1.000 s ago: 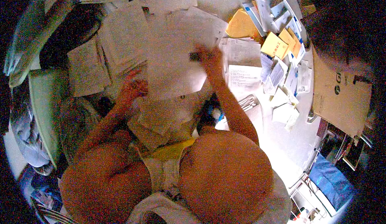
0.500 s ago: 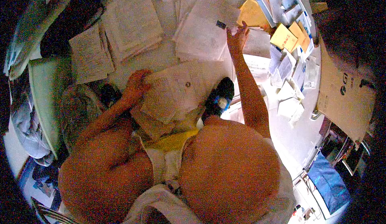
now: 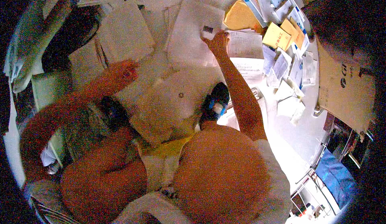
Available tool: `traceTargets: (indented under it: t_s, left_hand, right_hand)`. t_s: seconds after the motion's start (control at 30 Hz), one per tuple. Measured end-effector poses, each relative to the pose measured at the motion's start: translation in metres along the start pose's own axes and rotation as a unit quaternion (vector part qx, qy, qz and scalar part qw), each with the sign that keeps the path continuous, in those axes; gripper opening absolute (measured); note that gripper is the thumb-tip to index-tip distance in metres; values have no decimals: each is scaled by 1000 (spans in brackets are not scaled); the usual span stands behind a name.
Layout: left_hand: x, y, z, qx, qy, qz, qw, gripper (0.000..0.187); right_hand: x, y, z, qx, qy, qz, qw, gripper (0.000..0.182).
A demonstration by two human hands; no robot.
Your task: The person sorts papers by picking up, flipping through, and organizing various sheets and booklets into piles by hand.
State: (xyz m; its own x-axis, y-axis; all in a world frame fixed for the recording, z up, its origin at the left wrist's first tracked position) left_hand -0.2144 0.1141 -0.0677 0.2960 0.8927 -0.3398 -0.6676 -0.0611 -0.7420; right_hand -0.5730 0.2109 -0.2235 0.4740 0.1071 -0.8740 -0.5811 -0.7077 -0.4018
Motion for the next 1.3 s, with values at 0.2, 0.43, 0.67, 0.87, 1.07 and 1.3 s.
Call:
traceTargets:
  t_s: [0.2, 0.43, 0.67, 0.87, 1.07, 1.3]
  left_hand:
    - [-46, 148, -33, -7, -35, 103, 994, 57]
    - [17, 240, -5, -123, 21, 70, 990, 72]
    - [6, 205, -32, -147, -214, 392, 883, 61]
    - [17, 225, -49, -174, -279, 289, 899, 69]
    - [60, 271, -87, -121, -152, 299, 934, 68]
    - [52, 228, -46, -126, -132, 389, 903, 70]
  right_hand:
    - [11, -6, -4, -12, 55, 39, 998, 102]
    - [-3, -16, -10, -34, 122, 32, 991, 98]
    - [20, 7, 6, 23, 141, -39, 989, 99]
    - [31, 15, 14, 3, 278, -54, 959, 93]
    - [-1, -41, -11, 36, 155, -10, 987, 89]
    - [28, -35, 15, 91, 525, -135, 836, 75]
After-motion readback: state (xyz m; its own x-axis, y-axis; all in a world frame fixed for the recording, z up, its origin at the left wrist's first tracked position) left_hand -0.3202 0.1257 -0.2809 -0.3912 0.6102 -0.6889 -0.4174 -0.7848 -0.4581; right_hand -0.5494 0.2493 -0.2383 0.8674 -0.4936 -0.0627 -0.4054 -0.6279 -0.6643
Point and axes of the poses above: each hand's wrist, its own y-axis towards the middle knuckle, its own x-axis out of the palm, z = x × y, the point moved 9 cm from there along y, towards the middle knuckle, and after that the axes turned 14 degrees about -z, right-handed, at the moved point
